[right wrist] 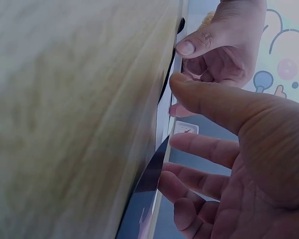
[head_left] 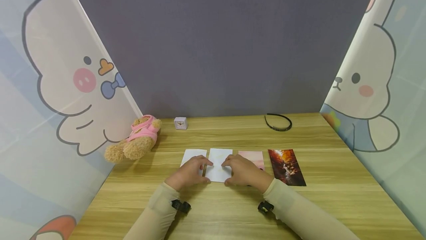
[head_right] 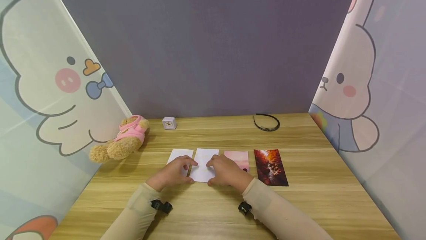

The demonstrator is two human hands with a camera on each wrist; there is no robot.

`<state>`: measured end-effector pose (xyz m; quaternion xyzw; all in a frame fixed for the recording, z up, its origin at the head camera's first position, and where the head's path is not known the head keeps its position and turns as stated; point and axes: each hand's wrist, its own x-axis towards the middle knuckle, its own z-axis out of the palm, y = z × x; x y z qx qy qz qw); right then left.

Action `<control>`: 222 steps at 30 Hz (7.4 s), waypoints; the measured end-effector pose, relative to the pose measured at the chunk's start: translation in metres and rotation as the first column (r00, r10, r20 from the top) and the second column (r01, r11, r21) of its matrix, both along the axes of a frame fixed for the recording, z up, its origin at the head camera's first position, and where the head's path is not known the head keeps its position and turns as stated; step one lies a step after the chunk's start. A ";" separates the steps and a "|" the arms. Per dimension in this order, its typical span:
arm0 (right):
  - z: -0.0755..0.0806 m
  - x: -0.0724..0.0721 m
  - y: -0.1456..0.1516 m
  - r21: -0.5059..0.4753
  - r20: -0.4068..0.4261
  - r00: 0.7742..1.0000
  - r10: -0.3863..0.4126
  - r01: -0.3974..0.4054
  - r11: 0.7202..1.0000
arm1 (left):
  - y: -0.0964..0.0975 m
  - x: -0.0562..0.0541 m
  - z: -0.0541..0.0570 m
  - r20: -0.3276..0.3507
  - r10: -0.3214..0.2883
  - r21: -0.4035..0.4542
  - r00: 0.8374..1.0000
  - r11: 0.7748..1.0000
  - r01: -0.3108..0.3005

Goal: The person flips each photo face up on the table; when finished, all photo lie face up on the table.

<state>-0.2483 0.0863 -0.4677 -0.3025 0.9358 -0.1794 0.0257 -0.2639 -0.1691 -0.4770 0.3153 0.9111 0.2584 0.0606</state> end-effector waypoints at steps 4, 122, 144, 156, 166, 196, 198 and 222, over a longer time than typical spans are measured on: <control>0.001 0.001 0.000 0.022 0.001 1.000 0.003 -0.003 1.000 | 0.000 -0.001 -0.001 0.004 0.001 -0.005 1.000 1.000 -0.001; 0.028 -0.009 0.014 -0.382 -0.236 0.939 -0.249 0.145 0.912 | -0.002 -0.003 0.004 -0.210 0.202 0.468 0.957 0.880 -0.083; 0.036 -0.012 0.019 -0.524 -0.132 0.970 -0.202 0.105 0.845 | 0.002 -0.001 0.003 -0.182 0.150 0.465 0.972 0.884 -0.050; 0.038 -0.015 0.021 -0.579 -0.014 0.979 -0.204 0.159 0.800 | 0.001 -0.002 0.002 -0.129 0.149 0.436 0.980 0.897 -0.079; 0.036 -0.016 0.022 -0.599 0.052 0.975 -0.217 0.204 0.774 | 0.002 0.000 0.003 -0.069 0.129 0.430 0.989 0.898 -0.087; 0.037 -0.018 0.024 -0.629 0.116 0.973 -0.197 0.225 0.744 | 0.001 0.001 0.006 -0.053 0.162 0.471 0.985 0.874 -0.118; 0.037 -0.017 0.025 -0.633 0.130 0.973 -0.193 0.231 0.739 | 0.001 0.001 0.006 -0.057 0.168 0.473 0.984 0.873 -0.122; 0.038 -0.018 0.024 -0.601 0.106 0.977 -0.184 0.211 0.771 | 0.003 -0.002 0.002 -0.077 0.169 0.557 0.983 0.825 -0.099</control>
